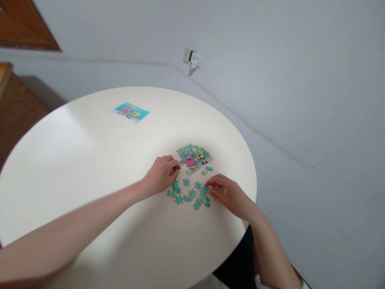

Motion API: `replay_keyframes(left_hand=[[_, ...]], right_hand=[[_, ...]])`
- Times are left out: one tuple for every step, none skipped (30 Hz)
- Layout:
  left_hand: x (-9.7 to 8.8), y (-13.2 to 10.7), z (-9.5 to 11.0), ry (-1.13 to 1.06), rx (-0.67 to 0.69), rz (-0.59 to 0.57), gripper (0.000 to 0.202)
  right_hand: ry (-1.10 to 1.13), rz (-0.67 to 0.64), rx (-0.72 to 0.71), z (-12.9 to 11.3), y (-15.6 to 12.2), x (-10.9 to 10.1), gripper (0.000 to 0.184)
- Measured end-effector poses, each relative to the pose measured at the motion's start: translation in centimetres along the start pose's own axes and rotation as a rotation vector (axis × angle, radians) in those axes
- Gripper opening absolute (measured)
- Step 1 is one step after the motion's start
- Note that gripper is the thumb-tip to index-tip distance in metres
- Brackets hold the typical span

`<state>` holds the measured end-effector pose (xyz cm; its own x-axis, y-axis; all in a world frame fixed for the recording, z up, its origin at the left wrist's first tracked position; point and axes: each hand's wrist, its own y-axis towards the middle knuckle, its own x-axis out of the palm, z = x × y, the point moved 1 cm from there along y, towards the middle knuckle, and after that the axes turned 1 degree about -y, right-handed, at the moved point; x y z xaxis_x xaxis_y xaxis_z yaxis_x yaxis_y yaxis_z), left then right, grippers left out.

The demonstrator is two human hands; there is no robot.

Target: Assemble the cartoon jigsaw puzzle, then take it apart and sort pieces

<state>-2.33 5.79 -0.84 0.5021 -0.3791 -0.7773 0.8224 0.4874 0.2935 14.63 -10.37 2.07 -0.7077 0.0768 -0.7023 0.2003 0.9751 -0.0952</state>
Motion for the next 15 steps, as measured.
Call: replay_keyframes(left_hand=[[0.01, 0.00, 0.00, 0.001, -0.001, 0.000, 0.014], [0.01, 0.00, 0.01, 0.001, -0.002, -0.001, 0.015], [0.01, -0.01, 0.03, 0.002, -0.006, -0.002, 0.015], [0.01, -0.01, 0.05, 0.003, -0.009, -0.001, 0.015], [0.02, -0.02, 0.07, 0.003, -0.012, -0.001, 0.015], [0.03, -0.02, 0.09, 0.002, -0.012, -0.002, 0.015], [0.05, -0.03, 0.09, 0.001, -0.011, -0.003, 0.015], [0.07, -0.04, 0.09, 0.000, -0.010, -0.003, 0.015], [0.09, -0.04, 0.08, -0.001, -0.009, -0.001, 0.015], [0.11, -0.05, 0.06, -0.002, -0.009, 0.001, 0.016], [0.12, -0.05, 0.04, -0.003, -0.008, 0.001, 0.016], [0.13, -0.05, 0.03, -0.002, -0.008, 0.001, 0.016], [0.14, -0.05, 0.02, -0.001, -0.009, 0.000, 0.017], [0.14, -0.05, 0.02, 0.000, -0.011, -0.004, 0.017], [0.13, -0.04, 0.03, 0.003, -0.013, -0.008, 0.017]], right_hand=[[0.008, -0.008, -0.003, -0.09, -0.01, 0.01, 0.012], [0.014, -0.017, -0.007, -0.16, -0.01, 0.02, 0.012], [0.018, -0.026, -0.011, -0.21, -0.02, 0.04, 0.013], [0.020, -0.033, -0.015, -0.25, -0.02, 0.05, 0.013], [0.021, -0.037, -0.017, -0.27, -0.02, 0.07, 0.013], [0.022, -0.039, -0.020, -0.28, -0.01, 0.09, 0.013], [0.022, -0.039, -0.023, -0.29, 0.00, 0.12, 0.013], [0.021, -0.036, -0.028, -0.30, 0.01, 0.16, 0.013], [0.016, -0.031, -0.033, -0.33, 0.02, 0.20, 0.013], [0.009, -0.022, -0.036, -0.37, 0.03, 0.27, 0.013], [0.000, -0.010, -0.036, -0.42, 0.05, 0.34, 0.013], [-0.008, 0.004, -0.035, -0.48, 0.07, 0.43, 0.012], [-0.013, 0.022, -0.032, -0.54, 0.10, 0.52, 0.012], [-0.016, 0.040, -0.032, -0.63, 0.13, 0.62, 0.012], [-0.017, 0.057, -0.036, -0.73, 0.17, 0.72, 0.012]])
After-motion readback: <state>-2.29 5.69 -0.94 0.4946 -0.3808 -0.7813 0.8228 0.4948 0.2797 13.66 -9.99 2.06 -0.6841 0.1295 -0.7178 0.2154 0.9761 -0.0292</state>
